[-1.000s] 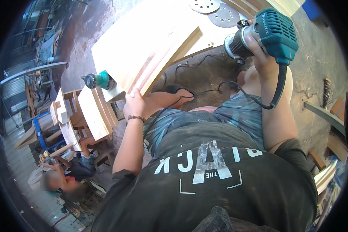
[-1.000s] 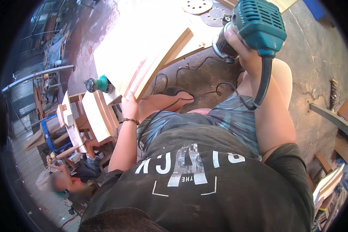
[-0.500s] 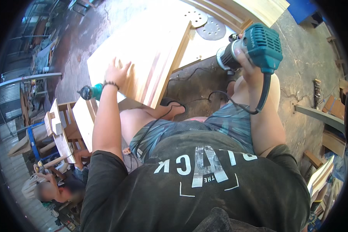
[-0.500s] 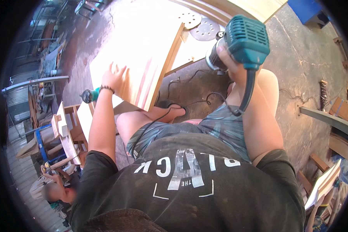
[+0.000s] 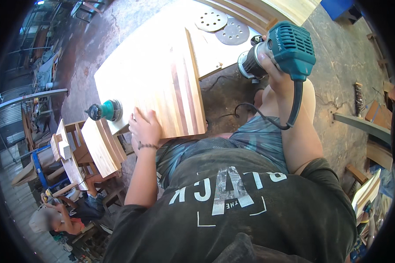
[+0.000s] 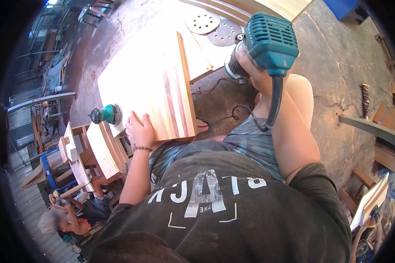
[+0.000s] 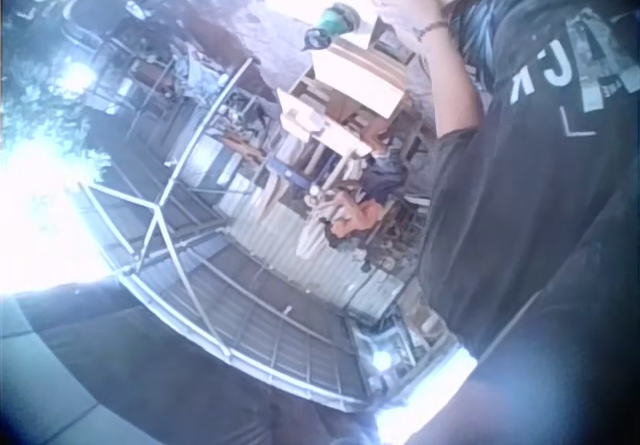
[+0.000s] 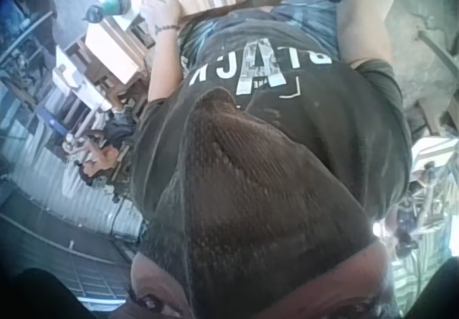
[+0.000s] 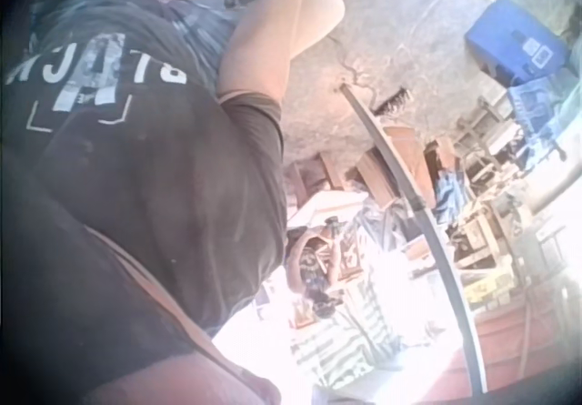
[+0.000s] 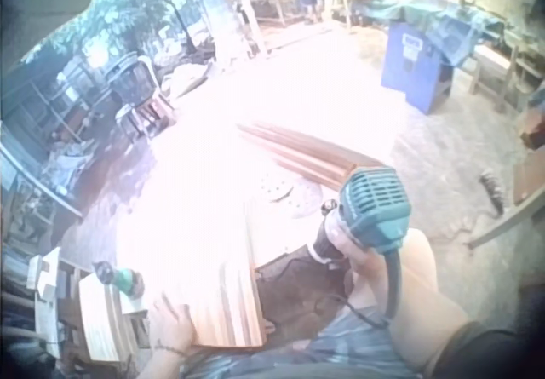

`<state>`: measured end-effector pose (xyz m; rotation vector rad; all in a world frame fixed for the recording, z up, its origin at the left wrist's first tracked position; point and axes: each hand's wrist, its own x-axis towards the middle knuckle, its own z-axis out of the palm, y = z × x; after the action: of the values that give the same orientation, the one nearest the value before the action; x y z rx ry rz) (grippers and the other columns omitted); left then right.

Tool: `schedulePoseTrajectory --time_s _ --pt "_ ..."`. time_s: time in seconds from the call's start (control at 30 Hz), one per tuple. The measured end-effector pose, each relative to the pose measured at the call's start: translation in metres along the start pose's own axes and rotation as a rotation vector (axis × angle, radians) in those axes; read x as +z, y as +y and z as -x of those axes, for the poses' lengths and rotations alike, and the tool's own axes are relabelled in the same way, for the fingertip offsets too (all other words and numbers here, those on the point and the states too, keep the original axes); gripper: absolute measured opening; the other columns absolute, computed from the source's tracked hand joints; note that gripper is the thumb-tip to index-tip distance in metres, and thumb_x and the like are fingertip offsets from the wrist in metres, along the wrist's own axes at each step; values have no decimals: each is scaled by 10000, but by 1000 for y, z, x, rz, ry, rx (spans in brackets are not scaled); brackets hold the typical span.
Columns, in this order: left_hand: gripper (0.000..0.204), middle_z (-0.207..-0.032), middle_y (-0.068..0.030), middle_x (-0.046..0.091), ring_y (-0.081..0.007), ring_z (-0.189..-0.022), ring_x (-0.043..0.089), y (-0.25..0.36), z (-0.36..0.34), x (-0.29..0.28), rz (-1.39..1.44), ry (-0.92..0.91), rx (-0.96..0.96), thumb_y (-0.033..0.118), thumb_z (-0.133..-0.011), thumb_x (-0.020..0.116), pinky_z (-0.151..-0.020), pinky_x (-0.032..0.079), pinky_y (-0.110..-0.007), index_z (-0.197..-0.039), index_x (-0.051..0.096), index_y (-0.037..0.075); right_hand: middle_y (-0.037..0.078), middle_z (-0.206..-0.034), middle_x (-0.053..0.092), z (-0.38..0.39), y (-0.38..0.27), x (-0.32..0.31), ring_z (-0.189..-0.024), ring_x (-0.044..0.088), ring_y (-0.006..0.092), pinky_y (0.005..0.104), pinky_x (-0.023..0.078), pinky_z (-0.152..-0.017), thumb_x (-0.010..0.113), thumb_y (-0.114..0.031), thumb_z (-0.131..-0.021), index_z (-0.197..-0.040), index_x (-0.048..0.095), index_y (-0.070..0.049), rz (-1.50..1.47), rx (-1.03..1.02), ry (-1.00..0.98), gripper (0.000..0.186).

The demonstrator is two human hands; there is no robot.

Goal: Use a router to shape the edges of a wooden board.

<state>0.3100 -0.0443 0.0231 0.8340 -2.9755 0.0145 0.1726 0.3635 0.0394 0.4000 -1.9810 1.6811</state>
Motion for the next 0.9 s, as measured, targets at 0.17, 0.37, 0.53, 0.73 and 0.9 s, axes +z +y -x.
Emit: schedulePoseTrajectory --time_s 0.17,0.37,0.53,0.73,0.9 --pt "1019 -1724 -250 387 -544 -1582 337 31 53 -22 -13 -194 785 696 -826 818 -1234 323 -701 -1667 478 233 149 -1288 690 7 -5 1 -1195 678 280 439 542 -1068 764 -56 -901 -1340 649 1 -81 85 -65 458" --pt "969 -1729 -244 389 -576 -1579 329 73 21 6 73 -131 908 687 -835 813 -1200 264 -813 -1660 498 291 146 -1308 686 8 -4 6 -1207 670 271 442 535 -1069 763 -60 -897 -1348 652 -9 51 15 -113 467" --pt "940 -1763 -232 348 -496 -1631 291 70 -13 6 149 -204 859 671 -883 764 -1278 226 -721 -1682 471 273 141 -1338 671 9 3 11 -1245 654 271 447 516 -1106 773 -65 -888 -1377 637 -20 4 7 -166 510" --pt "987 -1825 -180 226 -448 -1681 173 43 -64 18 13 -158 453 814 -942 574 -1329 138 -678 -1743 334 289 145 -1381 643 13 10 20 -1298 631 281 459 490 -1157 775 -39 -877 -1420 595 -22 -58 71 -263 573" --pt "1069 -1828 -184 208 -465 -1680 153 25 -119 41 14 -70 316 892 -904 550 -1297 265 -679 -1753 302 292 149 -1377 662 20 7 29 -1301 631 277 463 477 -1170 782 -31 -872 -1442 590 -17 4 -5 -364 602"
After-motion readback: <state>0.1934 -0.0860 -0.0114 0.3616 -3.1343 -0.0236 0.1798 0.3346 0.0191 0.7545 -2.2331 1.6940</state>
